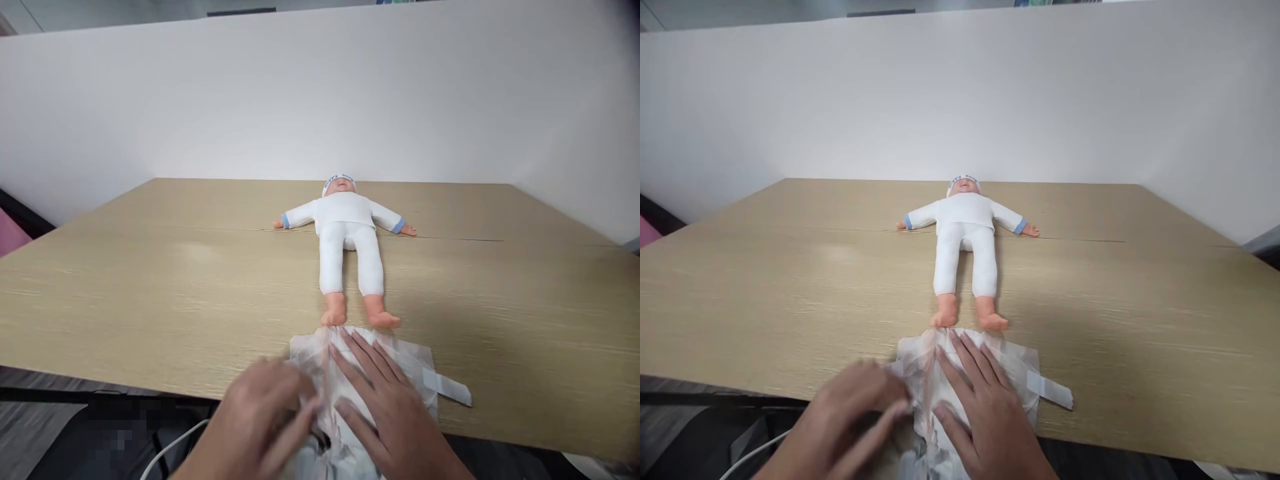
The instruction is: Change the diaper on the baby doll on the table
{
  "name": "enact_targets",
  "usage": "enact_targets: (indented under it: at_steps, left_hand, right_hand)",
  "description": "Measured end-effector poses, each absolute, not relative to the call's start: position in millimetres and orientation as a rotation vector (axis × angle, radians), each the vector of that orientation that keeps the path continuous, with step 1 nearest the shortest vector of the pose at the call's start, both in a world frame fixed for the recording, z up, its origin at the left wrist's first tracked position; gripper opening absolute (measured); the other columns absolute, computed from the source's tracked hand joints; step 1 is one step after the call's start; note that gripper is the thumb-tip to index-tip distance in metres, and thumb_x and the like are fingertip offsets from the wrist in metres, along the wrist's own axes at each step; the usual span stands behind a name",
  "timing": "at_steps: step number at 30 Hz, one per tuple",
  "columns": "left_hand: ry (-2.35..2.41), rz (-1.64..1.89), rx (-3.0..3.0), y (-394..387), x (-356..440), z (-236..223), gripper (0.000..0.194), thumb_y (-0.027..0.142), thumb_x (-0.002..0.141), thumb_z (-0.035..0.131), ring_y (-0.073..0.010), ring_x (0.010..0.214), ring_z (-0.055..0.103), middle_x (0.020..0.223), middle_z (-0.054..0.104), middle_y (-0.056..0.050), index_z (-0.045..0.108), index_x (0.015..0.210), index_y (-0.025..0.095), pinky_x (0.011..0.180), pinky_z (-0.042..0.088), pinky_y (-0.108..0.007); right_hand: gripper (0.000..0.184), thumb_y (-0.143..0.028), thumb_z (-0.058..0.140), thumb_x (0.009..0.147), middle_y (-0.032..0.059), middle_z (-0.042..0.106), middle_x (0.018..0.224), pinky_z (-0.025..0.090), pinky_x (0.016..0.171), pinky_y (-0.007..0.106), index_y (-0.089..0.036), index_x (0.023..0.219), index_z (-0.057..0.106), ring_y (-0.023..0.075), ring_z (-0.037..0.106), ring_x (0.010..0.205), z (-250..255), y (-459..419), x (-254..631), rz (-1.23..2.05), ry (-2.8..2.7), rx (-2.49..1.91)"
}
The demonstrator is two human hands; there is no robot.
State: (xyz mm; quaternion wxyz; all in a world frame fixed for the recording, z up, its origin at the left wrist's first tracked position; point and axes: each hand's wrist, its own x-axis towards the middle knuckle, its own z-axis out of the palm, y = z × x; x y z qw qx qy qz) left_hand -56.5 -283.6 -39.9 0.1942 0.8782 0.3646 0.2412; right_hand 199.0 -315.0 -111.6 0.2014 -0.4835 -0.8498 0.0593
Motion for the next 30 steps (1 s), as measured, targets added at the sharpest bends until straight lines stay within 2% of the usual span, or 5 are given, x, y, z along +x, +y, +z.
enact_targets:
  at_steps: [3, 5, 10, 19, 30]
  left_hand:
    - [1.156, 0.732, 2.814, -217.9, -35.3, -22.2, 0.035, 0.019, 0.108, 0.055, -0.0301, 0.124, 0.066, 0.143, 0.068, -0.015, 0.059, 0.143, 0.021, 0.102, 0.055, -0.044]
    - [1.153, 0.5, 3.056, -175.6, -14.8, -24.6, 0.071, 0.009, 0.101, 0.059, -0.0392, 0.154, 0.046, 0.174, 0.037, -0.022, 0.037, 0.167, 0.021, 0.113, 0.05, -0.052]
    - [0.633, -0.001, 3.343, -117.2, 29.0, -34.9, 0.117, 0.003, 0.078, 0.078, -0.0406, 0.169, 0.021, 0.185, 0.006, -0.017, 0.02, 0.175, 0.032, 0.132, 0.031, -0.053]
    - [0.179, 0.29, 3.148, -90.5, 46.9, -40.6, 0.034, 0.027, 0.094, 0.066, -0.0365, 0.141, 0.055, 0.16, 0.059, -0.012, 0.069, 0.128, 0.023, 0.119, 0.041, -0.054]
    - [0.502, 0.763, 2.352, -58.9, 42.3, 62.1, 0.037, 0.038, 0.093, 0.077, -0.0237, 0.115, 0.071, 0.127, 0.078, -0.004, 0.073, 0.126, 0.022, 0.095, 0.054, -0.036]
  right_hand:
    - [0.073, -0.042, 0.058, 0.11, 0.0014, 0.027, 0.181, 0.048, 0.127, 0.06, -0.034, 0.176, 0.028, 0.0333, 0.034, 0.165, -112.5, -316.1, 200.5, 0.198, -2.37, -1.375]
    - [0.072, -0.042, 0.059, 0.11, 0.0001, 0.028, 0.181, 0.046, 0.128, 0.06, -0.035, 0.175, 0.029, 0.0325, 0.033, 0.165, -111.8, -314.7, 200.6, 0.223, -2.371, -1.39]
    - [0.072, -0.045, 0.059, 0.11, -0.0022, 0.026, 0.182, 0.046, 0.129, 0.058, -0.035, 0.175, 0.03, 0.0306, 0.033, 0.166, -106.9, -310.0, 202.9, 0.269, -2.393, -1.394]
    - [0.075, -0.048, 0.063, 0.108, 0.0014, 0.027, 0.181, 0.049, 0.127, 0.061, -0.035, 0.175, 0.031, 0.0344, 0.038, 0.163, -106.2, -302.4, 208.6, 0.34, -2.416, -1.346]
    - [0.065, -0.055, 0.047, 0.116, 0.0055, 0.025, 0.182, 0.029, 0.137, 0.064, -0.031, 0.174, 0.032, 0.029, 0.023, 0.169, -98.3, -200.3, 208.0, 0.41, -2.497, -1.339]
